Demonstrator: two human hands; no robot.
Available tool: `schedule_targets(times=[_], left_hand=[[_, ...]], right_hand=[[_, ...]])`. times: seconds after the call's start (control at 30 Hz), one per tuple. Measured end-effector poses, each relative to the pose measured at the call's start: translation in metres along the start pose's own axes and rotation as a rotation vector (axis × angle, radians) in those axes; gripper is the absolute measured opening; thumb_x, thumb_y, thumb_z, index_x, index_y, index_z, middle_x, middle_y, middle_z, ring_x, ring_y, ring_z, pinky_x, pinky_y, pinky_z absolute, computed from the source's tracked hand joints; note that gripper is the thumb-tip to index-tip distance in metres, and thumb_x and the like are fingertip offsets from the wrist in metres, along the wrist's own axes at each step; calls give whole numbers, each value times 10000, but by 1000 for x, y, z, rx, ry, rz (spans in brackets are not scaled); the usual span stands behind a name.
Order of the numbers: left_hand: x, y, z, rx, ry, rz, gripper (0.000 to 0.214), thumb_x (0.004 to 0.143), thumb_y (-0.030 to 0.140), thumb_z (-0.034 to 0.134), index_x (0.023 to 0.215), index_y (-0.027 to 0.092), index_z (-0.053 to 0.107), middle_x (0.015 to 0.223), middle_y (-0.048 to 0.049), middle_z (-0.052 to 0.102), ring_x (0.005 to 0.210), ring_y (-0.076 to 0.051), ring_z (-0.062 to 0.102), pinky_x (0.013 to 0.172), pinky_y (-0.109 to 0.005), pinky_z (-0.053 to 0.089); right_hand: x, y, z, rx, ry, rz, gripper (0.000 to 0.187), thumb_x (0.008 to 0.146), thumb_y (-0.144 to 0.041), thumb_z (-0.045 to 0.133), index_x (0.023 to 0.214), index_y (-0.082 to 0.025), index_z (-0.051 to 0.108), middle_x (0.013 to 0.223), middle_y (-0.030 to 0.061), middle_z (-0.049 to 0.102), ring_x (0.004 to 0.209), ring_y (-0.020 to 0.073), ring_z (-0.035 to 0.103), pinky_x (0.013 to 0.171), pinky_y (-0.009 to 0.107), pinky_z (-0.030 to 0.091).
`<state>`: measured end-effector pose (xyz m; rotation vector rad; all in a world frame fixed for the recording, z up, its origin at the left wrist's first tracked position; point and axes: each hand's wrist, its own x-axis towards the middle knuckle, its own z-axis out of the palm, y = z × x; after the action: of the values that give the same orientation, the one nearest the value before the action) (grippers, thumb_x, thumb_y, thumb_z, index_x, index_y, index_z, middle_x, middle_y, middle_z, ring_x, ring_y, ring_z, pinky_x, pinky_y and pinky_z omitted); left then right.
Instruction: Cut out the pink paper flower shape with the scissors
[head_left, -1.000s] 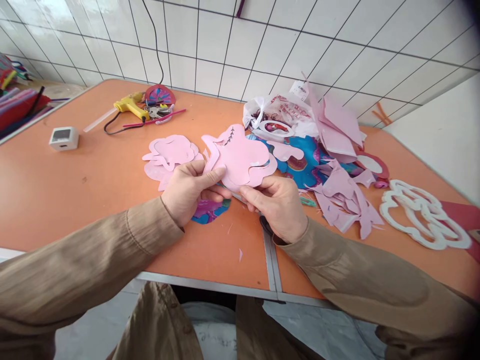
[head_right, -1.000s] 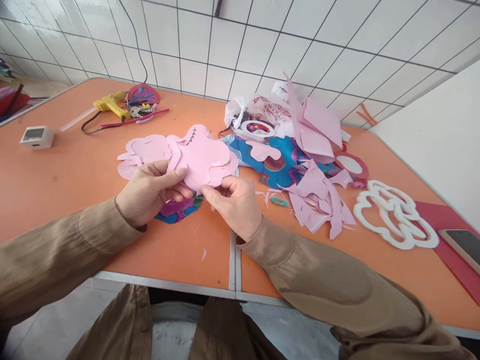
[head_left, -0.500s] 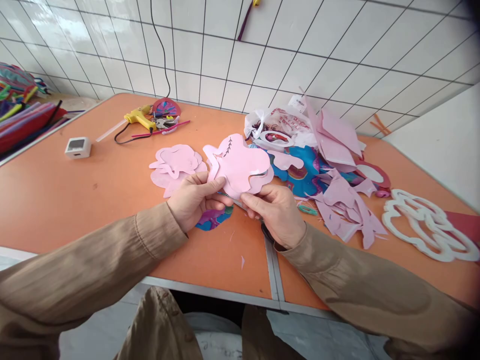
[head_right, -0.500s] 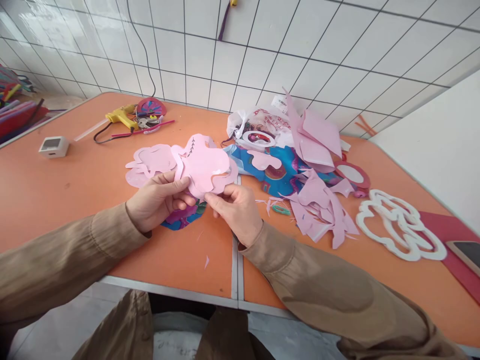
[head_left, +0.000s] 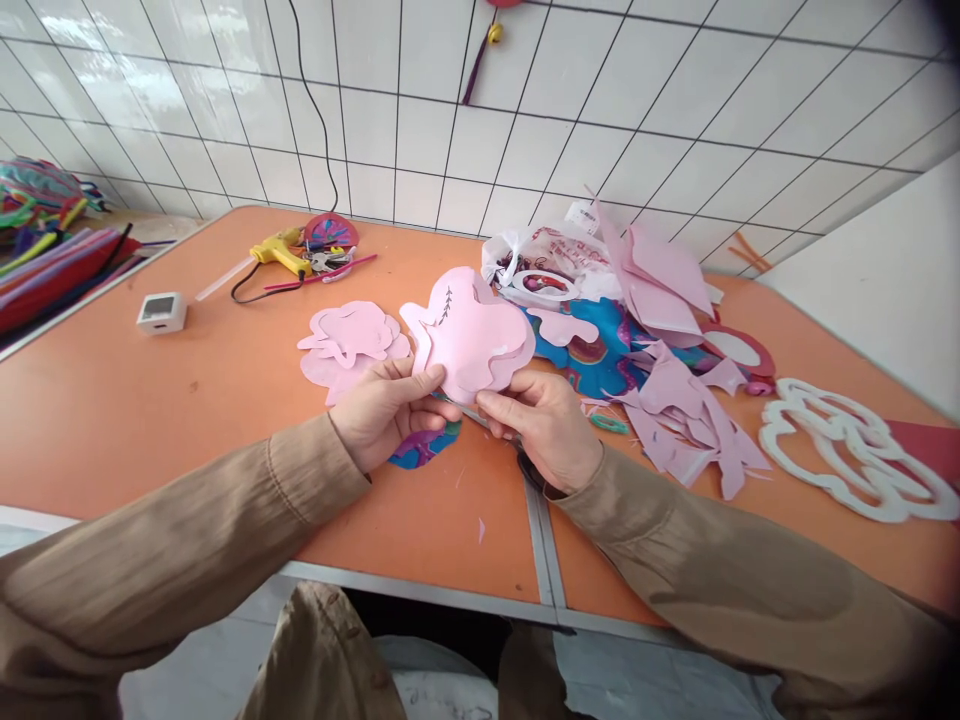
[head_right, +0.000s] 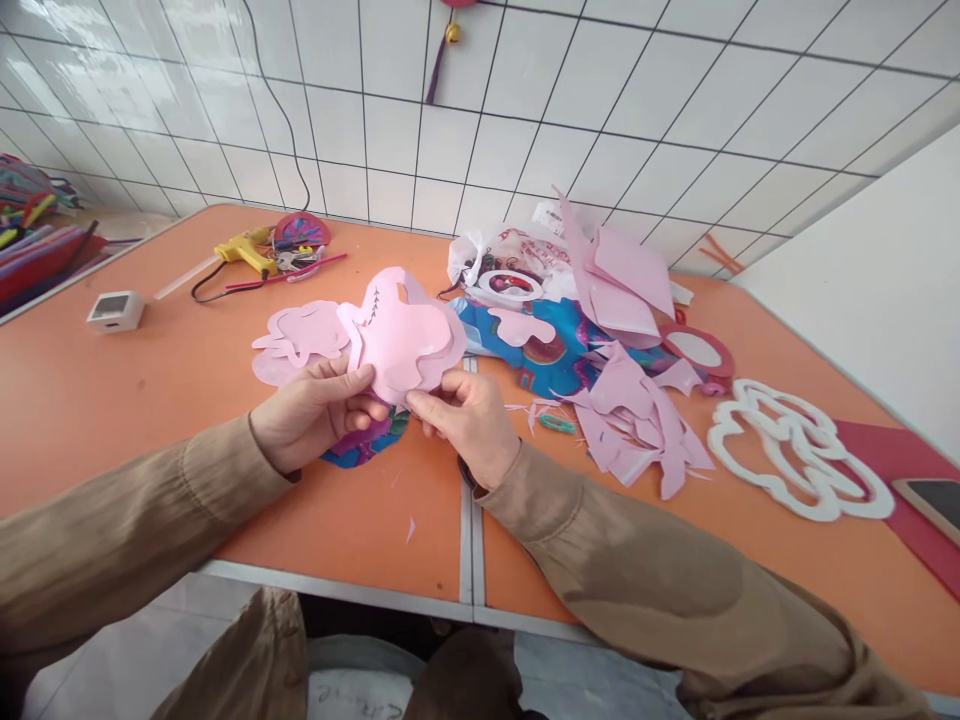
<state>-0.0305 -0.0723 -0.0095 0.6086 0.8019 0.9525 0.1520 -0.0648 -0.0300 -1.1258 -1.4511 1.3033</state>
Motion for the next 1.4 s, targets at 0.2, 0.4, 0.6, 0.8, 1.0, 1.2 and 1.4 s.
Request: schedule_targets(times=[0.2,0.4,0.6,0.8,1.0,1.2,1.4], left_hand=[[2,-4,-5,-11,-60,15,207,941,81,542,767,87,653,574,-67,701,463,-108,664,456,-138,541],[3,-4,-6,9,-122,12,160,937,111,572,823,84,681,635,-85,726,500,-114,687,496,-137,556],[4,-6,-8,13,-148,13,130,901,145,646,803,78,700,647,-85,728,525,-114,689,495,-136,552],[5,-5,-7,-16,-68,7,121,922,124,620,821,84,673,649,-64,718,526,-97,683,508,-132,555],[4,-4,-4,-23,19,14,155,948,88,550,843,75,664,657,-89,733,555,-135,720,520,-156,577],[3,-4,1,-48,49,37,189,953,53,503,884,70,679,722,-96,759,613,-152,750,555,-165,597],[2,-4,2,-35,63,69,183,942,49,526,871,67,693,740,-99,768,637,-163,759,562,-176,607]], right_hand=[[0,-5,3,132,-32,48,273,639,-394,765,601,-168,617,459,-39,518,424,73,417,419,230,256],[0,-12,3,265,-27,118,292,591,-402,792,606,-166,621,551,-25,578,415,59,431,408,226,242],[0,-14,3,309,-33,165,272,554,-368,799,593,-164,622,550,-29,581,424,59,459,414,215,257],[0,-14,3,298,-34,162,273,571,-364,795,589,-165,609,556,-27,588,422,53,445,412,218,256],[-1,-13,2,243,-20,131,292,601,-388,796,593,-167,605,545,-21,586,424,54,438,414,216,256],[-2,-12,1,179,-26,79,311,646,-415,792,602,-172,602,523,-24,562,433,60,427,417,219,261],[-1,-12,0,147,-14,76,304,662,-411,781,590,-176,602,493,-29,540,427,64,420,421,223,268]])
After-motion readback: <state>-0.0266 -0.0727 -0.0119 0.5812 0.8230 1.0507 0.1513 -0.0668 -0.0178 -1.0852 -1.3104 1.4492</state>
